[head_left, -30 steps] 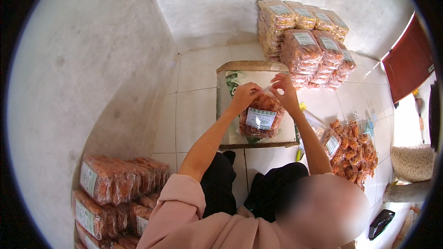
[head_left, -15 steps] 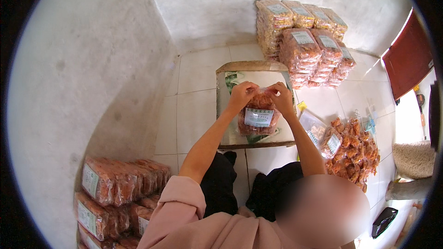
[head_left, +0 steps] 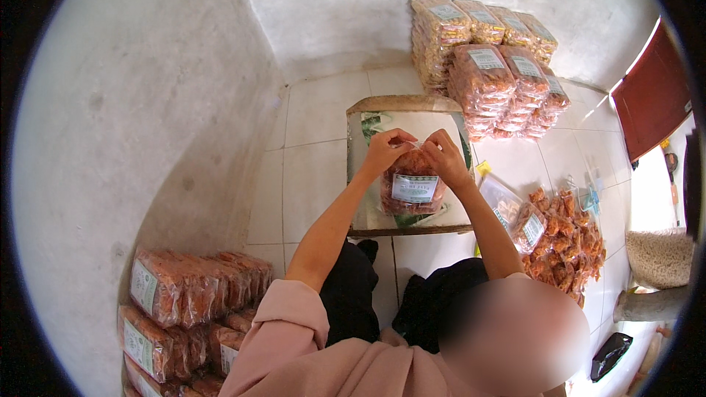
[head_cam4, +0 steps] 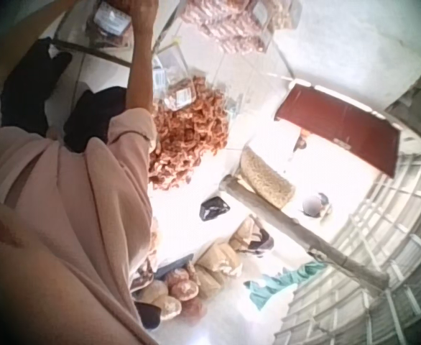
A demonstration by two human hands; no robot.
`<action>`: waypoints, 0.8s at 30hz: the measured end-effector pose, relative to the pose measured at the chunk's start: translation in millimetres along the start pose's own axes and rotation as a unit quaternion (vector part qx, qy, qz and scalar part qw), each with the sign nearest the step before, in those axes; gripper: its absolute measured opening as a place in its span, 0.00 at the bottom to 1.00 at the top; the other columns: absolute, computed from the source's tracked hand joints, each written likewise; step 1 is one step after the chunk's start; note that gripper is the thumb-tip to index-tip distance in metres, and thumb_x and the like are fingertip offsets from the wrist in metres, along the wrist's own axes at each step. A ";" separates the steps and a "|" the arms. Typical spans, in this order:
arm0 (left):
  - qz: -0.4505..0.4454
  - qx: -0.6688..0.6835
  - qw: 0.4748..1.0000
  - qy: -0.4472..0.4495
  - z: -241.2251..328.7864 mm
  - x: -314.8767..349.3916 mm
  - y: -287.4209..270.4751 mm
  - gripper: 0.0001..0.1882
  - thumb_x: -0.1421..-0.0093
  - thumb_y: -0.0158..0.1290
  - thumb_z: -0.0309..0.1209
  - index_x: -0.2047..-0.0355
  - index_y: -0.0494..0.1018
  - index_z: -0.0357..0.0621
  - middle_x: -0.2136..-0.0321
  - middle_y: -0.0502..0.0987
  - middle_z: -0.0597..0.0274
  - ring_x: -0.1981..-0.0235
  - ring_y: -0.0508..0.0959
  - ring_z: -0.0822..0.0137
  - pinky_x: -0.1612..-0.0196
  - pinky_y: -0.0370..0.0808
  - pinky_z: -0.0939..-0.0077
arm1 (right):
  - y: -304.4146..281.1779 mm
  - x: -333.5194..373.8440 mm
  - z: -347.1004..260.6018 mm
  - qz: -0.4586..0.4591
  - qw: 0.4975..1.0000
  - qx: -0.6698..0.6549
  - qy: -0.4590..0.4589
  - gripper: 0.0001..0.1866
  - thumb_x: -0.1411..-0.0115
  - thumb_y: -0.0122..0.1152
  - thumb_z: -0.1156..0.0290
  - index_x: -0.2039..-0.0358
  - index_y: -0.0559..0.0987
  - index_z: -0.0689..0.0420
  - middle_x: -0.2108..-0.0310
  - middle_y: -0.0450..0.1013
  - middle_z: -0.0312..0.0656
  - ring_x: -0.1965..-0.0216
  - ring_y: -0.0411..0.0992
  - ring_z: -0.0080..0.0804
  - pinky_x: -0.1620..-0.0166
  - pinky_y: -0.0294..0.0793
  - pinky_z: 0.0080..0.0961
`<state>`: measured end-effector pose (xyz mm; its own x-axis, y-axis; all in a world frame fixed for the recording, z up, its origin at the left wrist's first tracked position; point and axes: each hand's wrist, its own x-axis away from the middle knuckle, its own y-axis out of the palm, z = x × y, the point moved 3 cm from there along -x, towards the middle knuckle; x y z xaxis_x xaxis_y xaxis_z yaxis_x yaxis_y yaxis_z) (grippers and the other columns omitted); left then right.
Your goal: The person is placing small orange bags of food products into a larger clear plastic bag by hand, reaching for more bags from a pile on the floor, and then folding the top of the larger bag.
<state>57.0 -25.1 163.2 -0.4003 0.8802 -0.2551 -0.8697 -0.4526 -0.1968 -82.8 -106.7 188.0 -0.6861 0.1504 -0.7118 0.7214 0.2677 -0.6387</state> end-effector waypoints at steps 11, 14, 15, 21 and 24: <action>0.009 0.006 1.000 0.023 -4.8 0.2 -3.5 0.06 0.50 0.56 0.24 0.71 0.76 0.37 0.73 0.77 0.61 0.70 0.75 0.74 0.64 0.70 0.80 | -1.4 0.0 0.5 -0.014 0.999 -0.030 0.010 0.13 0.57 0.60 0.80 0.68 0.72 0.59 0.67 0.67 0.42 0.62 0.66 0.40 0.60 0.68 0.31; 0.004 0.034 0.999 0.021 -6.5 -0.4 -3.0 0.06 0.50 0.56 0.24 0.71 0.76 0.37 0.74 0.77 0.62 0.71 0.74 0.74 0.65 0.70 0.81 | -1.0 -5.8 7.9 -0.030 0.991 -0.089 0.095 0.14 0.57 0.61 0.79 0.67 0.73 0.59 0.66 0.67 0.42 0.62 0.66 0.40 0.59 0.68 0.31; 0.003 0.034 0.999 0.023 -7.2 -1.0 -3.9 0.05 0.51 0.56 0.24 0.72 0.76 0.37 0.74 0.77 0.62 0.71 0.74 0.75 0.65 0.70 0.82 | -1.8 -9.2 6.5 -0.012 0.995 -0.063 0.077 0.13 0.56 0.61 0.78 0.67 0.73 0.59 0.67 0.68 0.42 0.62 0.66 0.40 0.59 0.68 0.31; -0.015 0.018 1.000 0.009 -4.0 -0.4 -5.3 0.07 0.50 0.57 0.26 0.71 0.75 0.38 0.74 0.76 0.64 0.71 0.73 0.77 0.66 0.70 0.83 | 3.1 -7.0 10.2 -0.036 0.977 -0.108 0.178 0.08 0.54 0.63 0.77 0.72 0.75 0.62 0.72 0.70 0.43 0.67 0.69 0.39 0.63 0.70 0.29; -0.014 -0.017 0.999 0.045 4.4 1.8 2.3 0.08 0.49 0.57 0.29 0.70 0.74 0.39 0.74 0.76 0.65 0.72 0.73 0.76 0.66 0.70 0.83 | 3.1 -1.7 16.7 -0.020 0.970 -0.127 0.209 0.07 0.54 0.63 0.77 0.74 0.75 0.63 0.74 0.69 0.44 0.72 0.71 0.38 0.67 0.72 0.27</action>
<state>53.1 -23.9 166.5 -0.3466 0.8768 -0.3333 -0.8691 -0.4339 -0.2376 -77.7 -122.1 182.3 -0.7296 0.4927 -0.4743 0.6834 0.4988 -0.5330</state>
